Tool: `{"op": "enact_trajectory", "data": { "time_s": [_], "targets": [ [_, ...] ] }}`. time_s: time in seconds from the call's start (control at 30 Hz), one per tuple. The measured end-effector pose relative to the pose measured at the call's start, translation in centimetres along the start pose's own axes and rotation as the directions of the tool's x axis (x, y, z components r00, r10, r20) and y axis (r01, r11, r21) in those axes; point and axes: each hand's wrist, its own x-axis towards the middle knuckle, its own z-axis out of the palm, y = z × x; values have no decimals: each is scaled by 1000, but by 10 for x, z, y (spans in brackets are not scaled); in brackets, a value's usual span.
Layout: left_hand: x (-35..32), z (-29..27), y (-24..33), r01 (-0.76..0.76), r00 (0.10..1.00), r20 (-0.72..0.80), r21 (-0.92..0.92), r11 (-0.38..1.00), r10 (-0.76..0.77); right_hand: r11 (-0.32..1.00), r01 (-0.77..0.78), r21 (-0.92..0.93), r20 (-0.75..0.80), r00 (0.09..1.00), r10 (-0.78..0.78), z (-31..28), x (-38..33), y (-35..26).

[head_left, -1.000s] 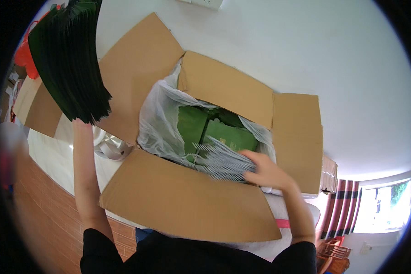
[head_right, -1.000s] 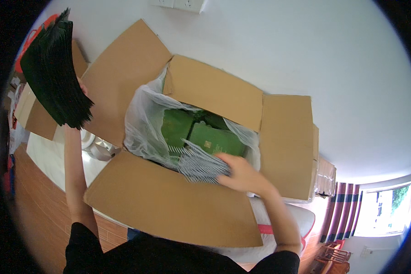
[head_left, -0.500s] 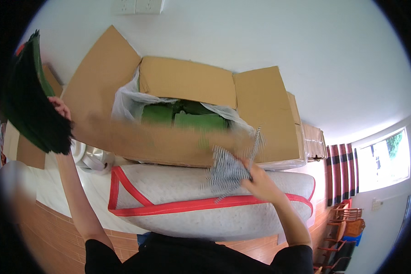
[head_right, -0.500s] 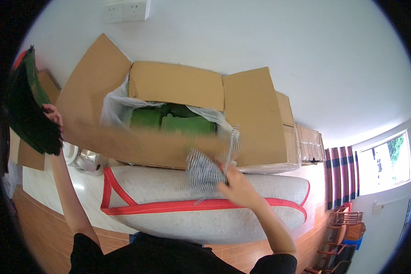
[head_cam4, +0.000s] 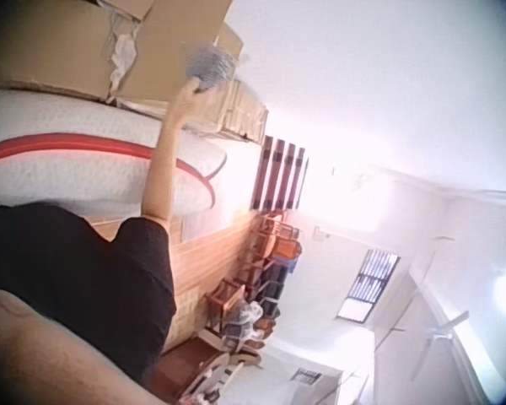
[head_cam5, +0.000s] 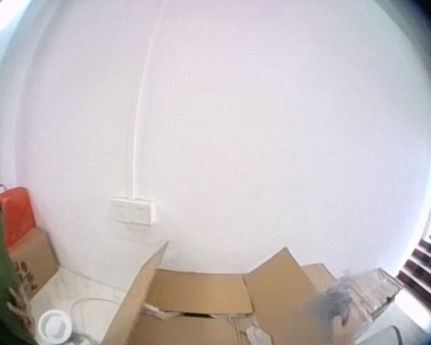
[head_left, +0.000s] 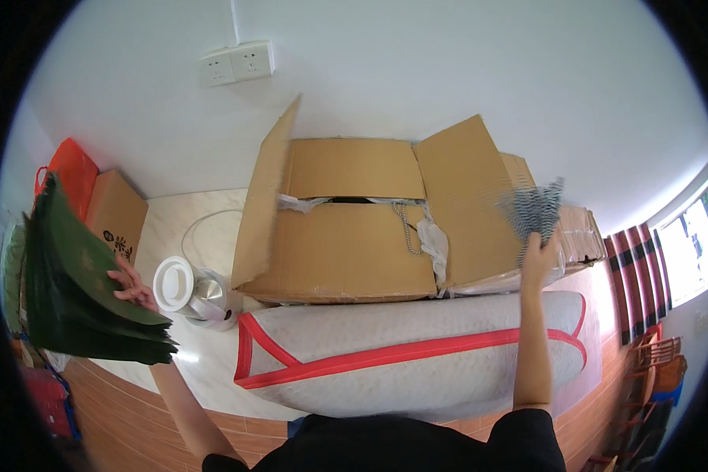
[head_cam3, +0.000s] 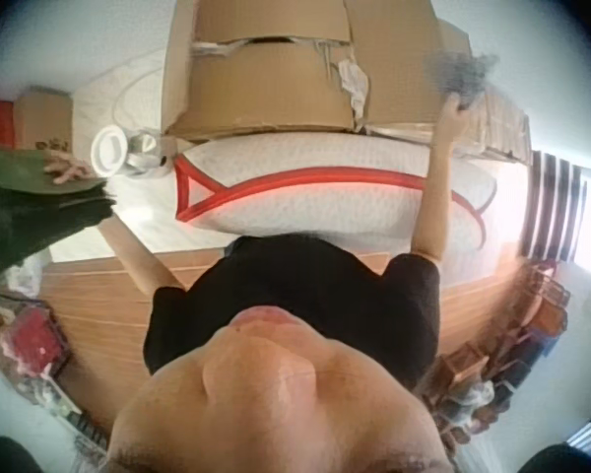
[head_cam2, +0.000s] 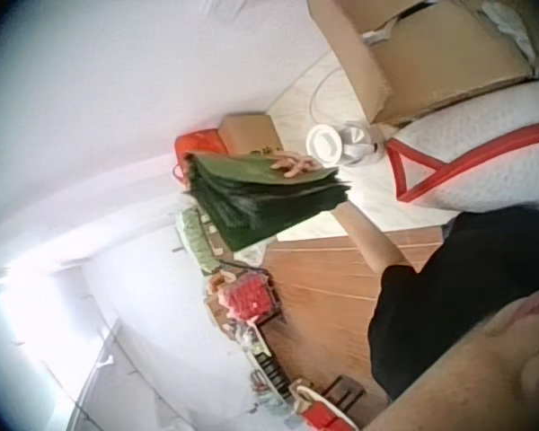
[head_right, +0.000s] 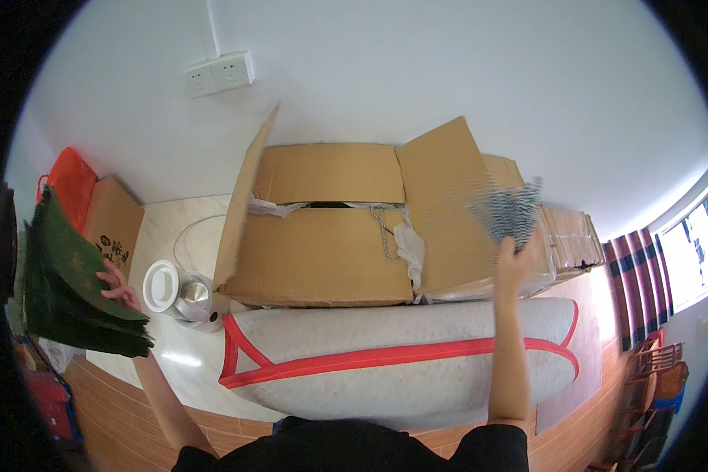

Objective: The person removes a stack of green tea bags and a bundle of cords from a cardboard box, carries them to a table, and ties a cord through the eyelet of a tea bag.

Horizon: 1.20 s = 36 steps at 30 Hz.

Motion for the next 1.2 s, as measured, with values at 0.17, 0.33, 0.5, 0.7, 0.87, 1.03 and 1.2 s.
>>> {"op": "enact_trajectory", "data": {
  "time_s": [0.17, 0.33, 0.5, 0.7, 0.87, 1.03, 1.2],
  "targets": [
    [-36, -39, -8, -103, 983, -123, 241, 965, 135, 520, -724, 453, 294, 672, 680, -25, 15, 65],
    [-88, -8, -33, -300, 881, -181, 501, 812, 437, 174, -737, 654, 675, 671, 305, -37, 11, 16],
    [-157, 51, -23, -316, 750, -262, 664, 677, 607, 215, -923, 320, 904, 365, 222, 35, -52, -58],
    [-264, 60, -3, -239, 396, -566, 697, 676, 723, 647, -740, -182, 950, 37, 309, 115, -118, -115],
    [-378, -39, 57, -252, 213, -633, 700, 668, 744, 950, -288, 122, 913, 408, 7, 109, -168, -255],
    [-409, -128, 86, 74, 121, -639, 769, 635, 760, 863, 149, 482, 821, 268, -504, 148, -283, -370],
    [-365, -117, 109, 389, 145, -717, 675, 627, 682, 669, 281, 688, 664, 127, -737, 206, -445, -462]
  ]
}}
